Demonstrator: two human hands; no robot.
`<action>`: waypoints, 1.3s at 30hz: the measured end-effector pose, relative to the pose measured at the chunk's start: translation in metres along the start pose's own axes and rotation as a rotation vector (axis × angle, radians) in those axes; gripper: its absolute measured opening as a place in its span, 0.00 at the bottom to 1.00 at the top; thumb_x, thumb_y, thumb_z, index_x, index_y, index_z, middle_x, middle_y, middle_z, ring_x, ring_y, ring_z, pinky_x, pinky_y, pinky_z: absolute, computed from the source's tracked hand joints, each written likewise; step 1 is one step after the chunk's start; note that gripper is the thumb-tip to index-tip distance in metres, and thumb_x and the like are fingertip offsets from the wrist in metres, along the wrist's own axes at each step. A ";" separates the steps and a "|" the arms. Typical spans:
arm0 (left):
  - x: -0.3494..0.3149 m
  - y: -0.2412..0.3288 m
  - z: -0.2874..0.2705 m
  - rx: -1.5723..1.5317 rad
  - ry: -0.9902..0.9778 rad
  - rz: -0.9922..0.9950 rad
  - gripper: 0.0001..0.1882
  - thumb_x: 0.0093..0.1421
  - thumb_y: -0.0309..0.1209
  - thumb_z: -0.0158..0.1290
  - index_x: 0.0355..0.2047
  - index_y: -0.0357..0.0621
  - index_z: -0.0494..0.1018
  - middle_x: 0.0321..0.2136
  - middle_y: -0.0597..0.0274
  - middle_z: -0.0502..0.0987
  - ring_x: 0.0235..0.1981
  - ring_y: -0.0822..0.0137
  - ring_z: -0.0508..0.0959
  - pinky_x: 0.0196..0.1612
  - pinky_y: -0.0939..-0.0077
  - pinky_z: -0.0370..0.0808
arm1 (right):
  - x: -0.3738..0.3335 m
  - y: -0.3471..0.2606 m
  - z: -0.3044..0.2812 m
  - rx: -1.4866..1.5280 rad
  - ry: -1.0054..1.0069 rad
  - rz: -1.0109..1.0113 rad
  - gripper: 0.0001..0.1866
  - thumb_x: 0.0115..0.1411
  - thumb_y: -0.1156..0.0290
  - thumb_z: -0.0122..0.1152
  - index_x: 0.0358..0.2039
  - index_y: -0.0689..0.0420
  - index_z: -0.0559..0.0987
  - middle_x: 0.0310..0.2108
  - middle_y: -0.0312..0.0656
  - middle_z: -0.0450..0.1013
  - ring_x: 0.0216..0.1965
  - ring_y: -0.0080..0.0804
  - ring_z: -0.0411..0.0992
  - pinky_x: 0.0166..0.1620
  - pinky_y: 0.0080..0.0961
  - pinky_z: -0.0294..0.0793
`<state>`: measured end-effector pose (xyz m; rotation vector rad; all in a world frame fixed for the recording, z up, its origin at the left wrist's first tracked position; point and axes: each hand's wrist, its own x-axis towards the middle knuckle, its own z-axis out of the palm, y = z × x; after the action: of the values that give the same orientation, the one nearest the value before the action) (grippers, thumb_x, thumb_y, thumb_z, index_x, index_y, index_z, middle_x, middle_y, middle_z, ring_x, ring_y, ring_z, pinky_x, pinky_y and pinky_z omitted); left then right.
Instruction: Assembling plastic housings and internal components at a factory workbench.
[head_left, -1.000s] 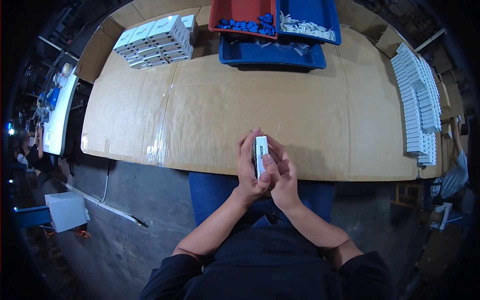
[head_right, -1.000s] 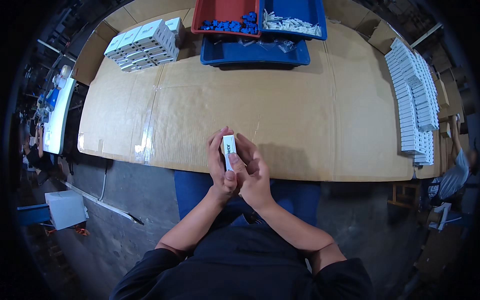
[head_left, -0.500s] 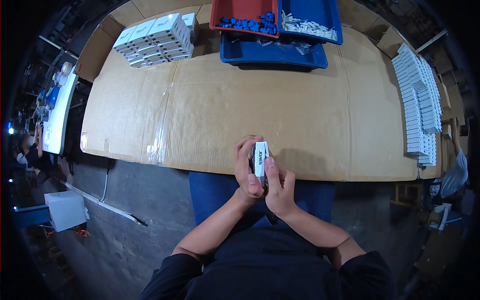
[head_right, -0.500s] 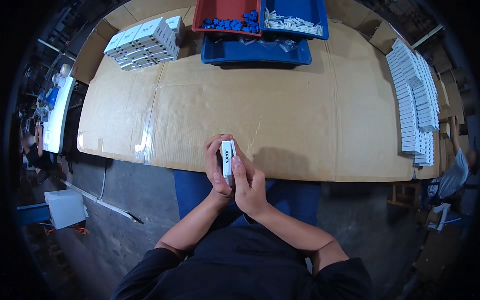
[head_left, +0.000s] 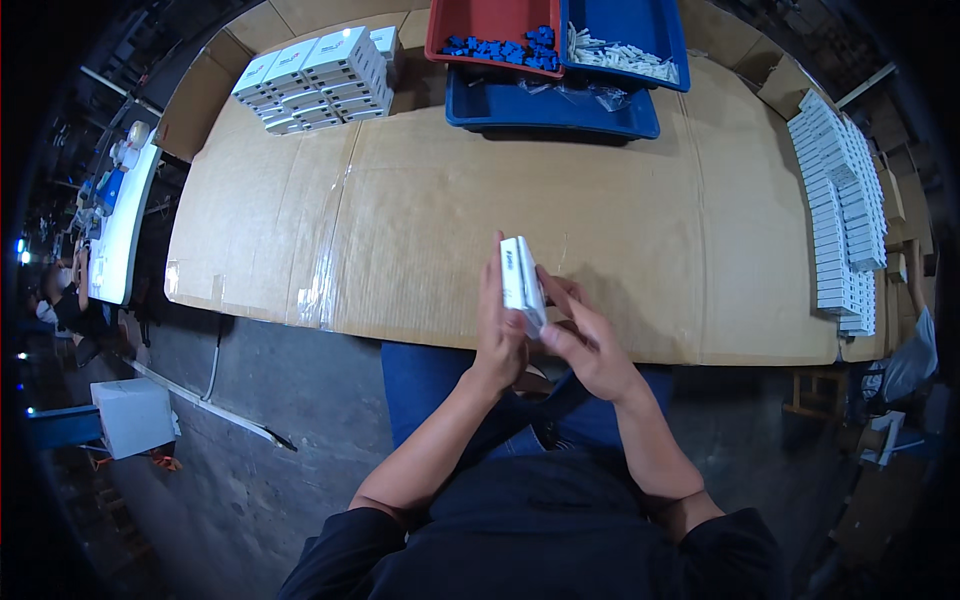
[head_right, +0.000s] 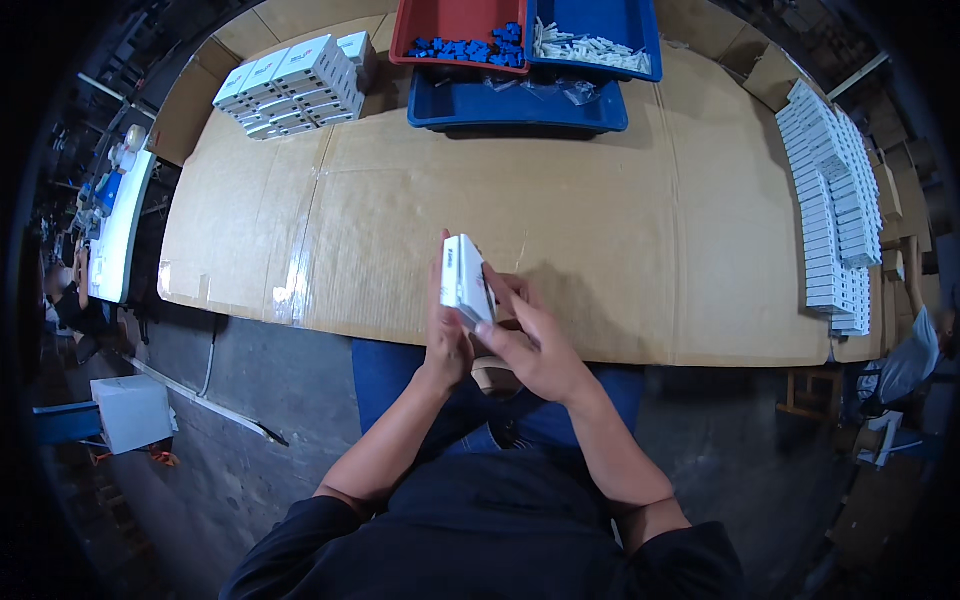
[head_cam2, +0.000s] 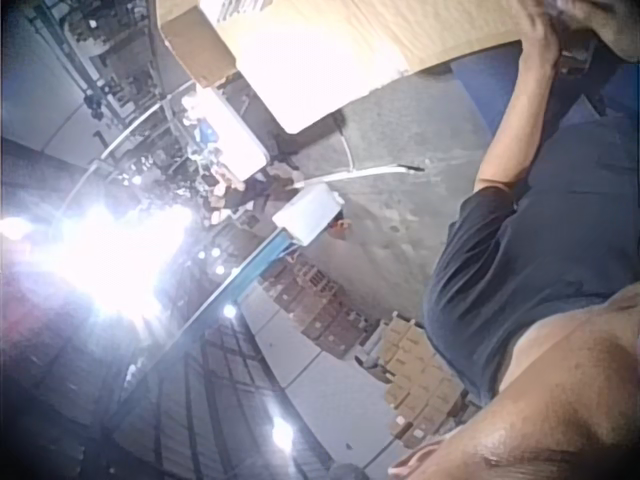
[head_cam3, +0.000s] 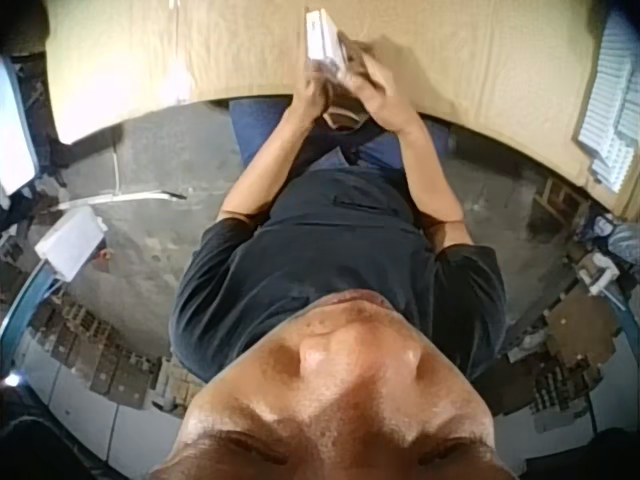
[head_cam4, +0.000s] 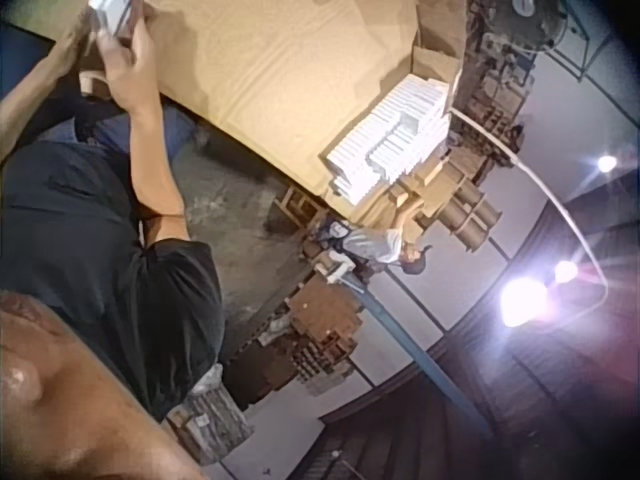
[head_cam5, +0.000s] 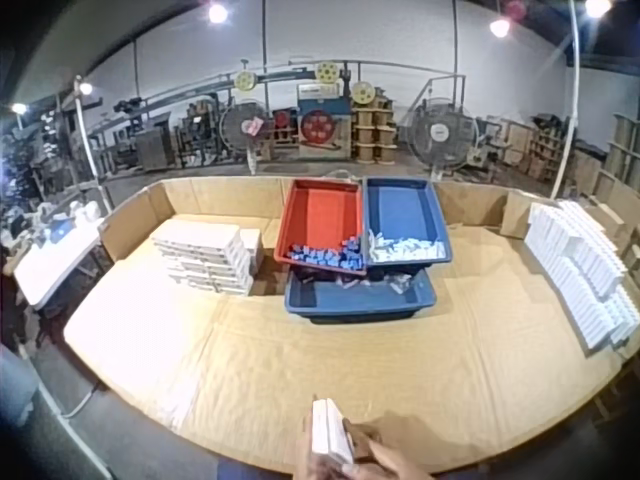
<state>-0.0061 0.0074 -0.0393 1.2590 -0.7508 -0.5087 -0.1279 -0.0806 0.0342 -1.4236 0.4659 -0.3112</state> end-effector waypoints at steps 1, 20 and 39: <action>0.002 0.006 0.003 -0.216 0.072 -0.163 0.61 0.60 0.80 0.37 0.76 0.40 0.48 0.62 0.50 0.66 0.57 0.59 0.72 0.62 0.61 0.71 | -0.001 0.000 -0.005 0.000 0.001 0.000 0.33 0.71 0.55 0.61 0.68 0.62 0.70 0.66 0.48 0.63 0.58 0.35 0.71 0.62 0.37 0.71; -0.012 0.041 0.007 -0.534 -0.239 -0.817 0.38 0.75 0.63 0.30 0.67 0.44 0.62 0.54 0.51 0.75 0.52 0.58 0.81 0.52 0.64 0.83 | 0.024 0.026 -0.028 -0.740 0.119 -0.934 0.46 0.65 0.37 0.60 0.60 0.75 0.73 0.57 0.70 0.72 0.60 0.66 0.73 0.61 0.53 0.74; -0.001 0.027 0.011 -0.315 0.028 -0.435 0.40 0.76 0.62 0.30 0.76 0.46 0.50 0.63 0.54 0.68 0.64 0.62 0.71 0.64 0.65 0.71 | 0.016 0.024 -0.016 -0.521 0.034 -0.556 0.30 0.66 0.63 0.60 0.65 0.68 0.73 0.70 0.57 0.64 0.70 0.50 0.65 0.70 0.41 0.64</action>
<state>-0.0161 0.0076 -0.0119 1.1278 -0.3496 -0.9235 -0.1231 -0.0990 0.0069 -2.0552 0.1692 -0.6970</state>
